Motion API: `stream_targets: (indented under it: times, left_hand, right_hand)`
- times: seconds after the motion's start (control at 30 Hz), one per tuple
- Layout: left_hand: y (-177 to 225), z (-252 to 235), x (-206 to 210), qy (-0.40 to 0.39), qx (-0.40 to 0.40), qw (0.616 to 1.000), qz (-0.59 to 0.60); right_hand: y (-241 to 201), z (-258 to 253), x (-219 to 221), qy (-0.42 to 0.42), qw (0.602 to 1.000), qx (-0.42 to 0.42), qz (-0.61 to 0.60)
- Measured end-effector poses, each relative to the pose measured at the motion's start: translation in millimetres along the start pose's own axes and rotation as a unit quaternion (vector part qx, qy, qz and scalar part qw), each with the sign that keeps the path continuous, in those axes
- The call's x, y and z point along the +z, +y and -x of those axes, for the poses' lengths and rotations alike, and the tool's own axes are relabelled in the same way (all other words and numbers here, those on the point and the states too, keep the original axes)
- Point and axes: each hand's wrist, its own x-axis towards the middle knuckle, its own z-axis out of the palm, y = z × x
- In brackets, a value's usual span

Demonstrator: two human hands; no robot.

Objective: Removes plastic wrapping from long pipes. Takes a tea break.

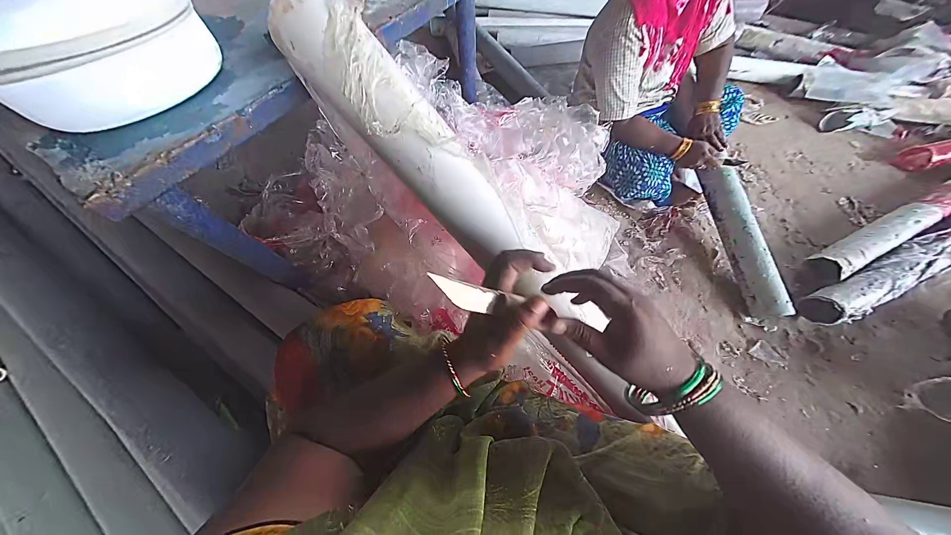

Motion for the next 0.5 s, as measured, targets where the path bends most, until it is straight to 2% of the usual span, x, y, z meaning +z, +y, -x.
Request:
stream_targets:
  times: [0.07,0.17,0.23,0.3,0.4,0.5]
  left_hand:
    - [-1.2,9.1,10.2,-0.039,-0.017,0.999,0.011]
    - [-0.8,10.4,8.2,-0.077,-0.053,0.996,-0.004]
    - [-6.6,3.7,-2.2,-0.095,-0.003,0.993,-0.069]
    - [-11.5,-6.0,-15.9,-0.096,0.085,0.973,-0.189]
    - [-17.4,-21.1,-36.2,-0.037,0.169,0.950,-0.258]
    - [-28.8,-29.3,-51.2,0.029,0.202,0.927,-0.316]
  right_hand:
    - [-8.3,5.2,10.2,-0.040,0.998,0.007,-0.048]
    - [-8.6,8.8,8.3,-0.115,0.983,0.073,-0.125]
    - [-3.9,11.7,-0.3,-0.093,0.983,0.103,-0.122]
    - [3.0,17.3,-14.6,-0.040,0.984,0.133,-0.112]
    - [14.5,32.6,-38.7,0.007,0.980,0.189,-0.055]
    - [32.6,57.3,-42.3,-0.012,0.975,0.222,0.023]
